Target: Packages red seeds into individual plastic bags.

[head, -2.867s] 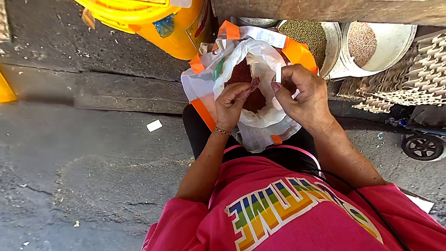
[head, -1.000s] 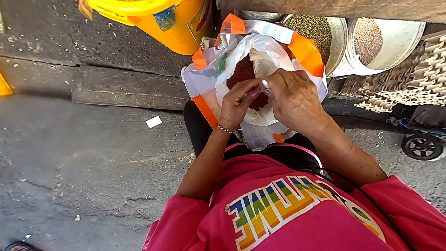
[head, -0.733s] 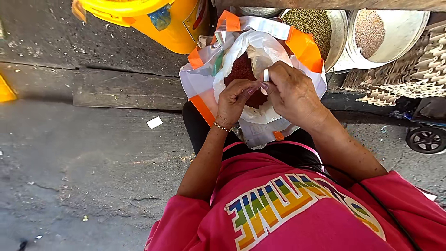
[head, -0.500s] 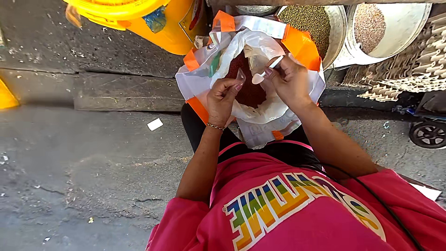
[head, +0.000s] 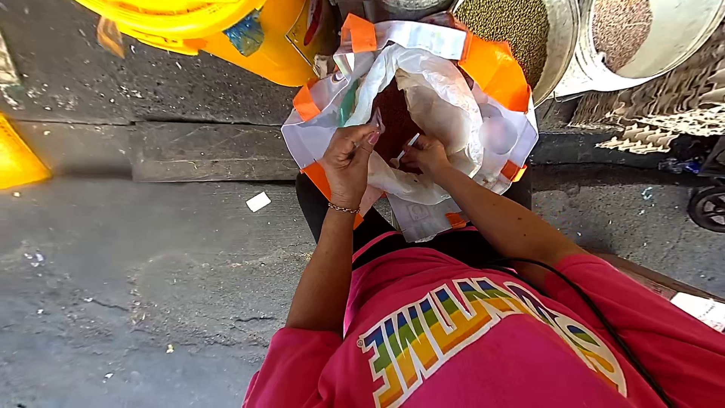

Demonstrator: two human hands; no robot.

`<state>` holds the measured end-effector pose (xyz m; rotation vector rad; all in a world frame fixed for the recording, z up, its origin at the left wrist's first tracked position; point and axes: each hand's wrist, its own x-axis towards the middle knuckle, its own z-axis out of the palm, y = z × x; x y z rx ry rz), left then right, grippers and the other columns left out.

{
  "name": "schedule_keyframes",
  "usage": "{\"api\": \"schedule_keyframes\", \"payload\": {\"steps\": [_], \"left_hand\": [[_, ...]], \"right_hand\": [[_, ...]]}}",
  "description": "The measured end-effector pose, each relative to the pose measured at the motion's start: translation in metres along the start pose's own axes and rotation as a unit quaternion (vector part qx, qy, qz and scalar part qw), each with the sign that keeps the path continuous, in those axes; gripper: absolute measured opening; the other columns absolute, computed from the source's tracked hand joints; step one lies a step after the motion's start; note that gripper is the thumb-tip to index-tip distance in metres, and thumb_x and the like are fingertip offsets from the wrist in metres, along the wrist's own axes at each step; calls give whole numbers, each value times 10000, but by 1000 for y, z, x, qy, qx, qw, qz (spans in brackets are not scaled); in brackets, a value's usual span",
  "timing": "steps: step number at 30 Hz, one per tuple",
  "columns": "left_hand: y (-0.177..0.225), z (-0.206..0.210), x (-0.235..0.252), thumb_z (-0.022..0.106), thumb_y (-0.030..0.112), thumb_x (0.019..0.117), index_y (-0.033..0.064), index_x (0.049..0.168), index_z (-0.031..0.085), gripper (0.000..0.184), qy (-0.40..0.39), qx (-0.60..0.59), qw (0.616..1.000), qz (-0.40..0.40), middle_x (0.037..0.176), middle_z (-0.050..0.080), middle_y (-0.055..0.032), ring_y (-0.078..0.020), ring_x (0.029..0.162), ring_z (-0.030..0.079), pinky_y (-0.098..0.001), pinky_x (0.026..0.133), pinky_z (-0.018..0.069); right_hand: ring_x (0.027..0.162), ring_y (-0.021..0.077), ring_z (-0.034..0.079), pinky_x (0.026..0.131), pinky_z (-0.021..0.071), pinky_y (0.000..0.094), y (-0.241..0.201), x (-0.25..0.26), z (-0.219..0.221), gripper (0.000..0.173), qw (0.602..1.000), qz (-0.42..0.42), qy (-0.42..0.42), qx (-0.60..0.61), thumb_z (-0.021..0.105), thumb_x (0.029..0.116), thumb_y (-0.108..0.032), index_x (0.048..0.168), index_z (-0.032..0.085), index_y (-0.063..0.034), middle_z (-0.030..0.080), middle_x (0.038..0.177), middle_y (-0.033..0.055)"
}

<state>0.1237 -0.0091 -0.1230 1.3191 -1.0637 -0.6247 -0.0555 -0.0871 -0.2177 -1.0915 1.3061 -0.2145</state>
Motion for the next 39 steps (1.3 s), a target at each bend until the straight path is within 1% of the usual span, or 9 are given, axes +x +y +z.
{"api": "schedule_keyframes", "payload": {"steps": [6, 15, 19, 21, 23, 26, 29, 33, 39], "left_hand": [[-14, 14, -9, 689, 10, 944, -15, 1012, 759, 101, -27, 4, 1000, -7, 1029, 722, -82, -116, 1009, 669, -264, 898, 556], [-5, 23, -8, 662, 40, 977, -21, 1105, 750, 167, -27, 16, 999, -12, 1059, 721, -103, -125, 1011, 676, -260, 913, 556], [0, 28, -9, 643, 48, 986, -25, 1068, 746, 151, -19, 21, 1000, -6, 987, 686, -80, -84, 918, 639, -209, 808, 537], [-6, 28, -11, 617, 82, 1005, -13, 1078, 738, 170, -37, 62, 997, -28, 1042, 682, -105, -102, 957, 638, -216, 828, 531], [-12, 30, -10, 595, 151, 1032, 15, 1139, 737, 224, -79, 126, 987, -67, 1150, 692, -134, -146, 1063, 657, -265, 929, 532], [-10, 38, 2, 592, 241, 1041, 55, 1319, 663, 342, -160, 211, 952, -152, 1345, 638, -142, -219, 1244, 618, -363, 1067, 492], [-3, 54, 20, 640, 267, 1014, 69, 1408, 599, 443, -206, 249, 930, -174, 1394, 612, -148, -266, 1262, 611, -423, 1071, 485], [-1, 82, 41, 667, 300, 995, 94, 1384, 617, 443, -219, 245, 933, -144, 1366, 626, -140, -268, 1188, 648, -431, 1004, 526], [-8, 101, 53, 646, 246, 1005, 117, 1210, 725, 254, -200, 225, 948, -106, 1235, 689, -92, -201, 1119, 669, -368, 966, 535]], "right_hand": [[800, 158, 736, 754, 633, 330, -25, -26, -24, 209, 996, -17, 31, 79, 586, 1047, -126, 1172, 614, 39, 721, 970, 112], [744, 157, 749, 719, 652, 343, -100, -106, -59, 63, 957, -235, 82, 151, 572, 1025, -91, 1027, 626, -57, 748, 839, 18], [738, 168, 752, 718, 657, 353, -121, -120, -69, 83, 941, -276, 88, 173, 544, 1034, -65, 1009, 622, -72, 749, 835, 24], [734, 177, 753, 714, 658, 360, -122, -118, -72, 80, 937, -281, 98, 184, 539, 1032, -62, 1004, 613, -72, 750, 830, 34], [722, 178, 754, 704, 657, 354, -119, -115, -77, 84, 935, -274, 111, 198, 538, 1032, -59, 994, 612, -75, 753, 819, 41], [725, 176, 755, 713, 656, 348, -114, -116, -86, 91, 935, -259, 128, 204, 528, 1039, -61, 1004, 609, -81, 756, 822, 39], [723, 173, 756, 710, 657, 344, -111, -119, -98, 119, 933, -253, 143, 213, 512, 1043, -57, 987, 614, -84, 757, 822, 40], [704, 171, 755, 688, 658, 340, -109, -121, -106, 138, 929, -255, 148, 223, 511, 1038, -46, 969, 623, -86, 758, 807, 43], [708, 175, 756, 697, 658, 345, -109, -121, -112, 148, 925, -264, 139, 235, 496, 1041, -38, 978, 624, -79, 758, 806, 47]]}}
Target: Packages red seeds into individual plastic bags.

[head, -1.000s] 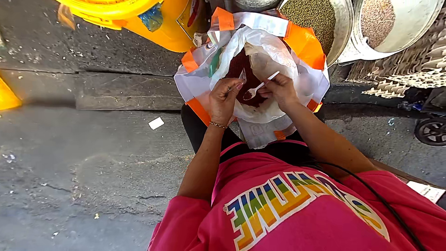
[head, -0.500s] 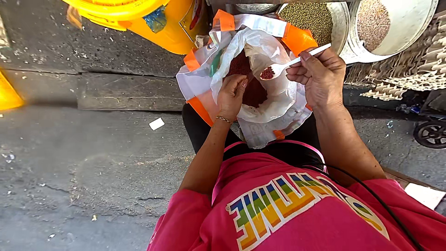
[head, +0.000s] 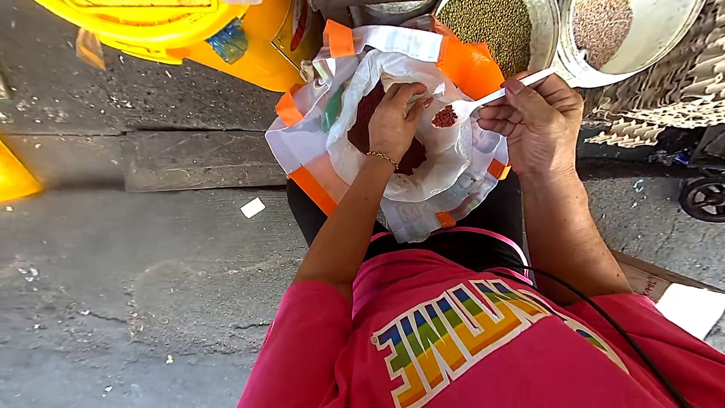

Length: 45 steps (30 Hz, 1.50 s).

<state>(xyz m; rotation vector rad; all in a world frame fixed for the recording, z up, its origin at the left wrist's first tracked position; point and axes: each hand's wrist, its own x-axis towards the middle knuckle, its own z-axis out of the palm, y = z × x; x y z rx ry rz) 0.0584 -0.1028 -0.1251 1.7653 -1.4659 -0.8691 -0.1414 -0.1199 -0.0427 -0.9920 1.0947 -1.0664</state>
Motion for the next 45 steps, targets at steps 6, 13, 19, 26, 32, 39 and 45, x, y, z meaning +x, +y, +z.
{"api": "schedule_keyframes", "payload": {"steps": [6, 13, 19, 26, 32, 39, 45], "left_hand": [[-6, 6, -3, 589, 175, 1028, 61, 1154, 733, 223, 21, -32, 999, 24, 1148, 716, -103, -172, 1048, 687, -335, 945, 539], [-12, -5, -34, 653, 99, 987, -18, 1070, 732, 164, 60, -179, 978, 86, 1029, 738, -108, -117, 957, 702, -279, 894, 569], [-13, -22, -73, 673, 21, 958, -43, 1038, 733, 118, 83, -236, 962, 104, 1006, 732, -93, -92, 931, 698, -247, 863, 581], [-10, -33, -88, 679, 7, 951, -49, 1033, 726, 110, 101, -257, 955, 104, 989, 731, -69, -64, 905, 691, -223, 835, 578], [-15, -37, -91, 693, 17, 944, -40, 1028, 736, 110, 96, -256, 955, 112, 987, 732, -64, -60, 884, 684, -220, 797, 576], [-22, -35, -91, 688, 14, 948, -42, 1029, 739, 110, 90, -255, 956, 116, 990, 731, -75, -80, 917, 694, -234, 841, 581], [-26, -31, -89, 688, 0, 943, -45, 1030, 738, 110, 93, -251, 955, 129, 989, 736, -82, -86, 928, 698, -245, 863, 581]], "right_hand": [[715, 168, 755, 704, 656, 340, -2, -2, -6, 153, 1000, -14, 1, -1, 479, 1050, -47, 991, 615, -83, 760, 816, 42], [700, 168, 755, 689, 657, 332, -13, -8, -3, 153, 999, -34, 6, 12, 489, 1044, -37, 972, 616, -83, 760, 803, 44], [707, 173, 753, 692, 657, 342, -22, -17, 11, 134, 999, -46, -17, 13, 492, 1042, -39, 980, 602, -82, 753, 802, 39], [715, 164, 751, 702, 658, 343, -29, -26, 27, 93, 994, -82, -64, -13, 526, 1035, -48, 1011, 612, -73, 751, 820, 26], [714, 159, 750, 695, 659, 336, -32, -25, 34, 82, 993, -85, -77, -35, 541, 1028, -48, 1000, 615, -74, 745, 810, 16], [747, 148, 750, 713, 660, 331, -26, -23, 42, 42, 985, -102, -83, -109, 580, 1017, -64, 1025, 620, -53, 735, 837, 8], [771, 102, 740, 725, 652, 292, -29, -27, 46, 62, 966, -146, -94, -191, 602, 1017, -87, 1044, 630, -39, 727, 869, -5]]}}
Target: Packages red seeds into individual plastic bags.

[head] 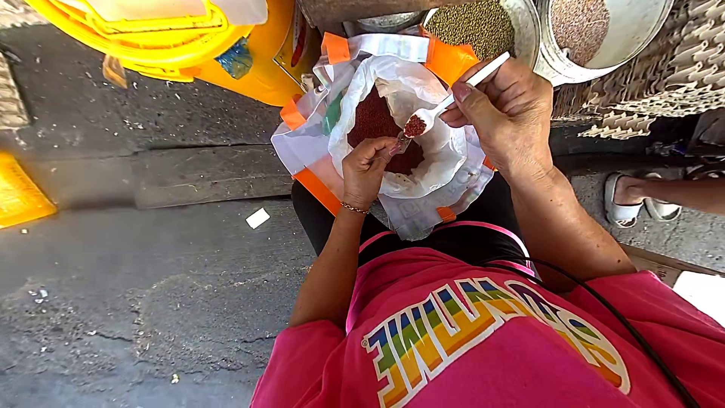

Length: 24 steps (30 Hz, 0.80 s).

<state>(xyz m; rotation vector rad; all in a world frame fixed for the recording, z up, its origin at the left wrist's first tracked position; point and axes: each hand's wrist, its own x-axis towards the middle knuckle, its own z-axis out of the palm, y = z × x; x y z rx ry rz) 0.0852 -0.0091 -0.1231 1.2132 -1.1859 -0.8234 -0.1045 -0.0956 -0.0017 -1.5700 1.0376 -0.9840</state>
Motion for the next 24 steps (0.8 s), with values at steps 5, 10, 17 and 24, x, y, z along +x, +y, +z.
{"api": "schedule_keyframes", "payload": {"steps": [5, 10, 17, 24], "left_hand": [[-3, 2, 0, 687, -12, 940, -55, 1033, 736, 114, 2, -1, 1000, 0, 995, 740, -92, -97, 937, 703, -252, 872, 583], [-3, 2, -1, 694, -1, 941, -49, 1039, 740, 119, -1, 13, 1000, 0, 1002, 739, -96, -104, 940, 702, -255, 878, 579], [-2, 1, -2, 672, 13, 961, -46, 1076, 738, 146, -1, 16, 1000, -5, 1022, 737, -96, -102, 965, 696, -253, 894, 569], [1, -3, 0, 637, 11, 974, -30, 1092, 736, 159, 9, -26, 999, -19, 1071, 716, -72, -79, 964, 667, -227, 836, 559]], "right_hand": [[779, 58, 715, 721, 626, 246, -4, -3, 1, 94, 995, -56, -12, -79, 610, 1013, -85, 1045, 649, -6, 713, 885, 14], [784, 45, 702, 711, 603, 228, -9, -6, 2, 132, 984, -93, -26, -150, 604, 1020, -107, 1049, 670, 5, 721, 894, 43], [824, 46, 694, 755, 591, 218, -14, -7, 1, 154, 978, -128, -54, -158, 596, 1025, -98, 1067, 684, 21, 721, 929, 73], [836, 59, 703, 761, 608, 236, 8, -1, 2, 136, 987, -119, -40, -100, 605, 1011, -62, 1071, 671, 40, 719, 948, 71]]}}
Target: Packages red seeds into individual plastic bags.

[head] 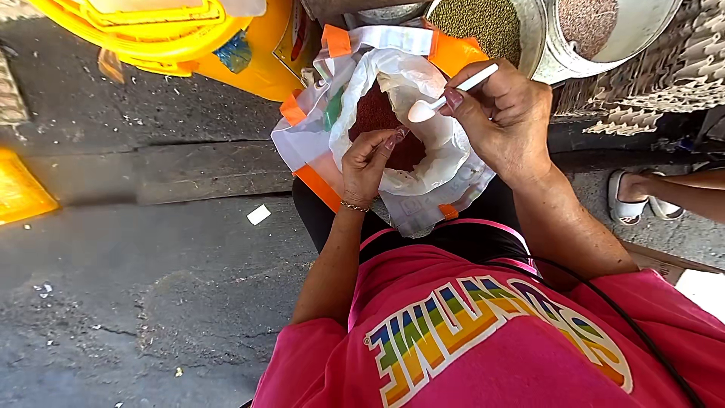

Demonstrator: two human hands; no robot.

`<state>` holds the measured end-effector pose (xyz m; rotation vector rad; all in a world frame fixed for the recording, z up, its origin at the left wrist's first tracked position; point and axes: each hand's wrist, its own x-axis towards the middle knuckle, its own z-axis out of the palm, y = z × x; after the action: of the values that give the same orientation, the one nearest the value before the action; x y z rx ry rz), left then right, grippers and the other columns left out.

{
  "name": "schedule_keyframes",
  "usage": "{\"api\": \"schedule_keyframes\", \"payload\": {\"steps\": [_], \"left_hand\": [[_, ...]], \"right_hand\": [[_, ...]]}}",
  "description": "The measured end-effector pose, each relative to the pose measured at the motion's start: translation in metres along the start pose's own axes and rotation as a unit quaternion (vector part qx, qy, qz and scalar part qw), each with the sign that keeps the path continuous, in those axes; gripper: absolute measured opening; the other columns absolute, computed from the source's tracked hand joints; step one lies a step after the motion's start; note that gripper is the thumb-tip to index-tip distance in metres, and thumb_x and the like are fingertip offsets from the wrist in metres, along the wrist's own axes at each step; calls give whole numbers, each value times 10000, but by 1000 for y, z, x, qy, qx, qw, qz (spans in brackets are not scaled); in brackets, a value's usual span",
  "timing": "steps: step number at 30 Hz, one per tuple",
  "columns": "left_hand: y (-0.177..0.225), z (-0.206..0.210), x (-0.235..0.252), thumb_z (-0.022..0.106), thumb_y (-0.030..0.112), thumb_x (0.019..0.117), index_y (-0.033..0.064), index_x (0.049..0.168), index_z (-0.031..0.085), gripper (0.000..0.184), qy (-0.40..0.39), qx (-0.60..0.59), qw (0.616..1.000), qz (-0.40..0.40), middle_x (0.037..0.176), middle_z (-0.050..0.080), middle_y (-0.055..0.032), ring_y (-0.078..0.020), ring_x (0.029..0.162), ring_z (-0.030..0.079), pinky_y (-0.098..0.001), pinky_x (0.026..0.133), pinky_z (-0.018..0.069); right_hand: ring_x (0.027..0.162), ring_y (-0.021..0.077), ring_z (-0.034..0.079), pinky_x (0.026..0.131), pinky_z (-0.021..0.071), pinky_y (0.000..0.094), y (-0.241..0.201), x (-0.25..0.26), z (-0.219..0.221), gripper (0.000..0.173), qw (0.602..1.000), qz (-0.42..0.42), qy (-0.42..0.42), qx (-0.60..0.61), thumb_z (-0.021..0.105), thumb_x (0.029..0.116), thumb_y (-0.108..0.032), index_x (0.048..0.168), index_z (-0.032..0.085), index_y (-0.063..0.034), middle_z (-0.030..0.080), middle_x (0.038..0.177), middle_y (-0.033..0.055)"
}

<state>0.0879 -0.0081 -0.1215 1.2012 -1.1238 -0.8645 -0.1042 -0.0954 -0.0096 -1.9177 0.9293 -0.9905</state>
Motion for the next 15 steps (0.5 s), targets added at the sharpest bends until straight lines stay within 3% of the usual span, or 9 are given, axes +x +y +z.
{"api": "schedule_keyframes", "payload": {"steps": [3, 7, 11, 15], "left_hand": [[3, -4, 3, 632, 10, 980, -24, 1078, 743, 153, 11, -7, 1000, 16, 1102, 718, -81, -116, 1049, 665, -265, 916, 554], [14, -8, 7, 636, 10, 979, -7, 1050, 761, 145, 36, 4, 999, 39, 1095, 730, -71, -121, 1070, 664, -273, 935, 546], [11, -15, 9, 615, 24, 998, -5, 1070, 748, 154, 51, 25, 998, 30, 1084, 734, -49, -74, 975, 673, -230, 820, 558], [-8, -15, 9, 586, 15, 1008, -40, 1092, 692, 146, 54, 46, 997, 6, 1063, 711, -46, -14, 824, 631, -184, 694, 531]], "right_hand": [[816, 86, 703, 770, 607, 281, 39, -1, 16, 161, 997, 72, -32, -9, 608, 1015, -113, 1072, 684, 17, 722, 933, 73], [863, 216, 716, 849, 576, 425, 105, -10, 50, 218, 975, 170, -107, -100, 586, 1019, -171, 1071, 717, -6, 739, 950, 131], [981, 324, 718, 943, 551, 529, 154, -27, 87, 270, 934, 303, -164, -92, 571, 1042, -194, 1172, 689, 11, 731, 1057, 191], [967, 298, 738, 927, 583, 495, 174, -44, 111, 281, 887, 415, -201, -19, 567, 1059, -198, 1211, 663, 18, 731, 1088, 193]]}}
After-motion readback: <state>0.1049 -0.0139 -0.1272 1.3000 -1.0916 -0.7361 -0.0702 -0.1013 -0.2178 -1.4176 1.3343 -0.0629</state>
